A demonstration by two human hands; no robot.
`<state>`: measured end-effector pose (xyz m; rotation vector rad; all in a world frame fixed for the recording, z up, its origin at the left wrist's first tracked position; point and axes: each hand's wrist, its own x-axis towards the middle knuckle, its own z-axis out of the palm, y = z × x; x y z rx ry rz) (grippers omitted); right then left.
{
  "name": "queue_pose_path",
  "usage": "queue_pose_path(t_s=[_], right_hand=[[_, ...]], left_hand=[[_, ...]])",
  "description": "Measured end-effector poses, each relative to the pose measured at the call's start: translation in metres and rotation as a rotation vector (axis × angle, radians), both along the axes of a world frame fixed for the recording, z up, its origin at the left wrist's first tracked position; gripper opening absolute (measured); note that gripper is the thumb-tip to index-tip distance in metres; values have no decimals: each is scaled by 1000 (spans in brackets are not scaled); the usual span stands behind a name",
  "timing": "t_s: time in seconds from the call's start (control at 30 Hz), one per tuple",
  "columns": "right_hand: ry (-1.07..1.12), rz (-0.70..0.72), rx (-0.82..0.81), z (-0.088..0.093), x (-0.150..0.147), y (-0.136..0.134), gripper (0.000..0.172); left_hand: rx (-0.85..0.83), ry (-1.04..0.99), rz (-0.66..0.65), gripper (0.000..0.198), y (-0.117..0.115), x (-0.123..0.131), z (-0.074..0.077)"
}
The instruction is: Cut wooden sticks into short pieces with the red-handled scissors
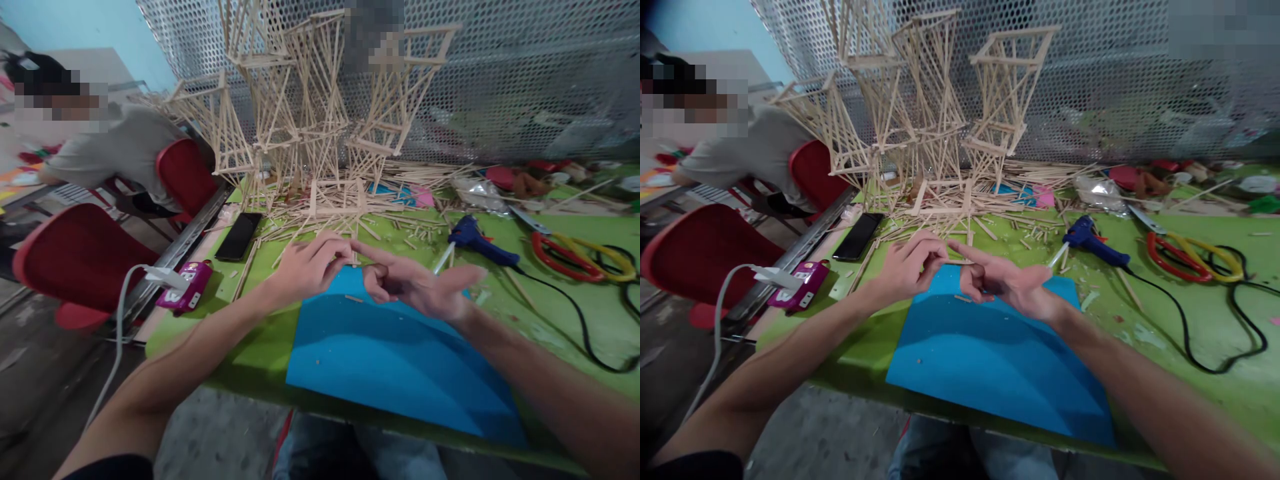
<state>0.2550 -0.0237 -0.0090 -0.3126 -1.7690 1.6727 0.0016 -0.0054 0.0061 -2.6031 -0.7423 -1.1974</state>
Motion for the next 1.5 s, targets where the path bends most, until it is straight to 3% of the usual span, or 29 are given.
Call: queue_pose_path(t_s=[0.1,0.27,0.33,0.5,0.6,0.73,0.9,1.03,1.13,1.23,1.37,1.5], right_hand=[[-7,-90,0,2,3,1,122],[19,-449,119,2,10,11,33],[31,-578,128,3,12,16,19],[109,-806,116,6,18,31,22],[144,-862,129,3,24,41,28],[150,-898,197,-1,31,50,28],[67,-913,282,-3,36,55,26],[-232,-955,448,-7,40,60,18],[-529,-851,607,-13,43,66,20],[-651,-761,635,-19,43,71,27],[-672,-755,632,-19,42,72,28],[-676,-774,632,-17,41,70,26]], left_hand=[[-41,-83,-41,11,2,-2,-4],[127,-255,-66,7,15,-7,-5],[202,-302,-51,7,20,-10,-3],[214,-282,-176,13,30,-16,-2],[161,-194,-281,12,30,-18,-5],[101,-49,-302,6,28,-20,-4],[17,136,-226,9,39,-29,0],[-85,217,-184,18,53,-41,2],[-181,289,-103,26,57,-48,5],[-241,398,20,35,57,-51,5],[-269,551,195,40,60,-47,-6],[-209,601,258,36,66,-41,-20]])
